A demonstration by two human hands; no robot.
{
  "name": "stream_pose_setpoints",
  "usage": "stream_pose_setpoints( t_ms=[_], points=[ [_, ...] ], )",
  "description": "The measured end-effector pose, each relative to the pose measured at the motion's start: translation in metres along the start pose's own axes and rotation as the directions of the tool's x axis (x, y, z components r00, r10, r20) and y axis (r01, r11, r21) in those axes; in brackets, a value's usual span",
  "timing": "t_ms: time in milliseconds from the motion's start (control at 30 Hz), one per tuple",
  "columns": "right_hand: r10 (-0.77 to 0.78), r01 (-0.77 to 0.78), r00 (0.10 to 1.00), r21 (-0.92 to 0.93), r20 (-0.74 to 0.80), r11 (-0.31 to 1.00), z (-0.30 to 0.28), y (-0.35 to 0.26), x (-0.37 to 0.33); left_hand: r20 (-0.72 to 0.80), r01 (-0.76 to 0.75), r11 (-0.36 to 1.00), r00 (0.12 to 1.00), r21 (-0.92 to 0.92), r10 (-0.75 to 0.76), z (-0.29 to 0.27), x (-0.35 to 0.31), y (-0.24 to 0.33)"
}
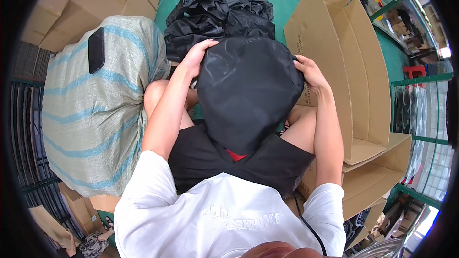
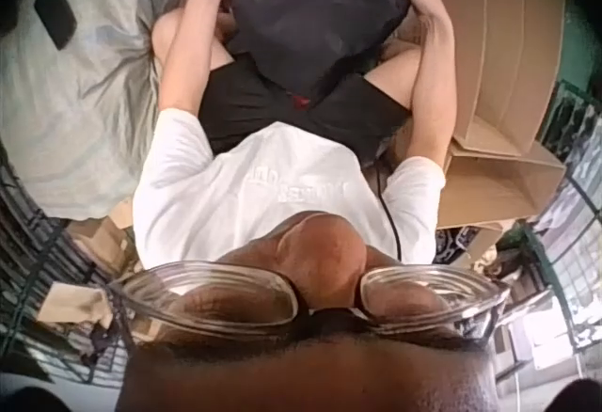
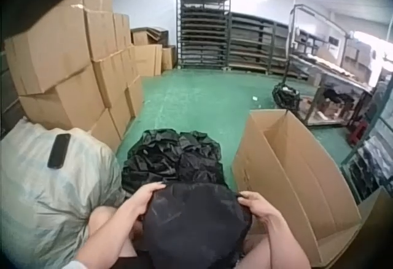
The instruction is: Inspecting and packing black fabric covers into a cardboard box.
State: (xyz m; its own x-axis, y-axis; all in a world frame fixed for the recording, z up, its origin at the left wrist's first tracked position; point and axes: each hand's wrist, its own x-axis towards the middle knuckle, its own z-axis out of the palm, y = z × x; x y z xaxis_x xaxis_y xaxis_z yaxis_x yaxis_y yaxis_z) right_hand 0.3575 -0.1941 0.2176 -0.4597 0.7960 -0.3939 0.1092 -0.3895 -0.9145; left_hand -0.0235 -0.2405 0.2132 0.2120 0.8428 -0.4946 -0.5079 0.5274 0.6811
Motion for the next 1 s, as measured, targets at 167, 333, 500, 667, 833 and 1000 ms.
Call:
stream_pose_setpoints(
  t_ms=[167,333,500,667,833,1000],
  points=[
    [0.075,-0.073,0.996,0.041,-0.045,0.996,-0.019,0.026,0.058,0.063,-0.017,0.997,0.998,0.079,0.012,-0.025,0.083,-0.013],
    [0.046,-0.033,0.993,0.117,-0.112,0.993,-0.031,0.034,0.097,0.042,0.012,0.999,0.999,0.029,-0.013,-0.028,0.13,-0.018],
    [0.036,-0.01,0.992,0.213,-0.119,0.977,-0.048,0.044,0.154,0.07,-0.094,0.994,0.993,-0.047,0.097,-0.044,0.186,-0.011],
    [0.008,0.036,0.994,0.393,-0.108,0.919,-0.063,0.061,0.211,0.199,-0.136,0.99,0.97,-0.047,0.143,-0.037,0.238,-0.001],
    [0.091,-0.081,0.907,0.043,-0.41,0.996,-0.07,0.132,0.263,-0.167,0.074,0.958,0.985,0.278,-0.028,-0.088,0.31,-0.035],
    [0.136,-0.153,0.81,0.018,-0.571,0.988,-0.093,0.191,0.276,-0.347,0.228,0.835,0.936,0.5,-0.048,-0.12,0.357,-0.085]
  ],
)
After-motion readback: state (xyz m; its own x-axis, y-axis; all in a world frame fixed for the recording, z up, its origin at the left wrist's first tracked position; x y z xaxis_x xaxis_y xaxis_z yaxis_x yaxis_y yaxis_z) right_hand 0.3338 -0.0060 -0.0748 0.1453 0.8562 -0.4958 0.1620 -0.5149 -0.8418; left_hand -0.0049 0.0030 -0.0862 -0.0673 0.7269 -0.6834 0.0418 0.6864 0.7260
